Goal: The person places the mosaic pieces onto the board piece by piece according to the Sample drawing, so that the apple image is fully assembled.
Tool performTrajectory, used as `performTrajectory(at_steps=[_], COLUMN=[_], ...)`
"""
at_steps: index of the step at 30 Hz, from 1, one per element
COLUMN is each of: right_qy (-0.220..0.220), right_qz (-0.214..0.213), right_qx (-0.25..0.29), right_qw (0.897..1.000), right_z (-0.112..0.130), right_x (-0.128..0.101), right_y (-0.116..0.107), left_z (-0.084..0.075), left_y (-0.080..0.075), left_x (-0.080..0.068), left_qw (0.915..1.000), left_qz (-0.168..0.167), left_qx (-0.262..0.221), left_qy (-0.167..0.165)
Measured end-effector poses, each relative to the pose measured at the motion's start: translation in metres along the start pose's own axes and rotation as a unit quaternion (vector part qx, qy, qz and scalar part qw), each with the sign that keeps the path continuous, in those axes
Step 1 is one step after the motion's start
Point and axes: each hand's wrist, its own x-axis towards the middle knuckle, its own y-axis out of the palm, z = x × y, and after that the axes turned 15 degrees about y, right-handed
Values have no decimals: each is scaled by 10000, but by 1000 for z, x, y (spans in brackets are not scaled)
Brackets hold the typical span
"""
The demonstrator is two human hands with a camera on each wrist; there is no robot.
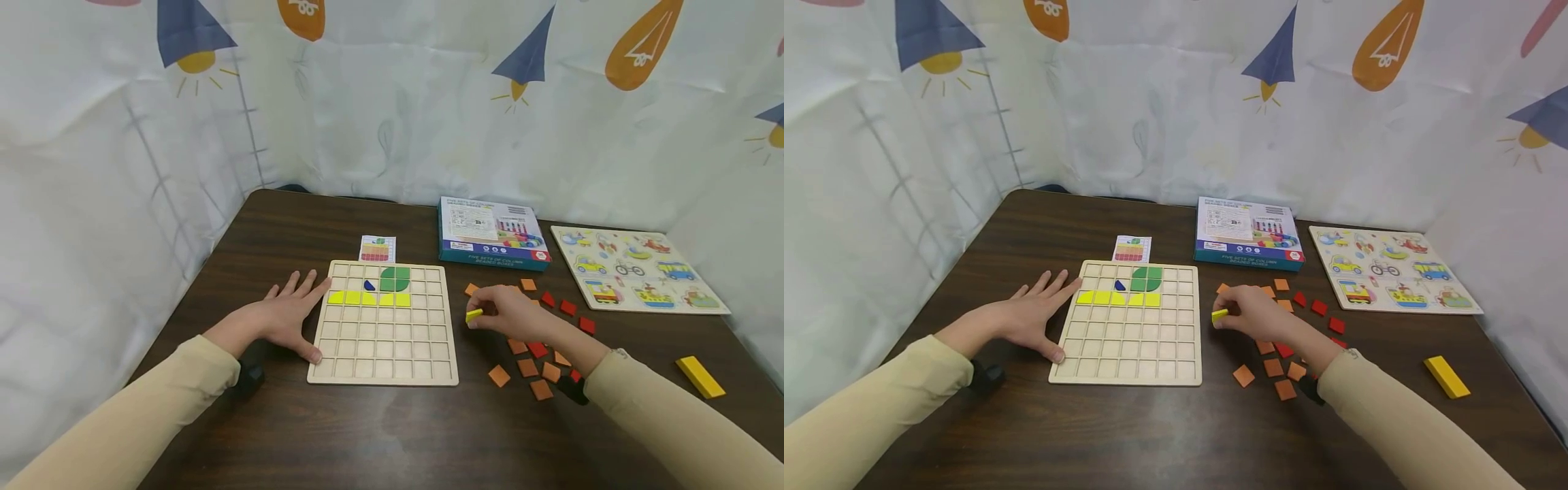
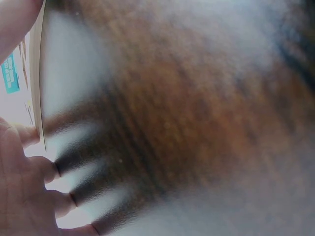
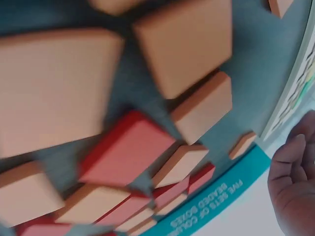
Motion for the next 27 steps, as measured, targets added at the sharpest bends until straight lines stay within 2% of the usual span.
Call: performTrajectory(at_steps=[3,12,19,27], right_qy=[134,258,167,20], right_qz=[-153,-151,-315,-112], right_qx=[57,516,1,-351], right_qw=[9998,9982,9994,9993], right_z=[7,33,45,53], right_x=[16,49,64,71], right_y=[-1,4,11,14], left_z=[-1,-2,-1,1], left_y=[0,-1,-1,0], left_x=[1,3,3,2], left_qw=[10000,10000,9999,10000], left_qz=[3,1,-12,2], left_qx=[4,78,100,79], left_qy=[-4,-5,3,-3])
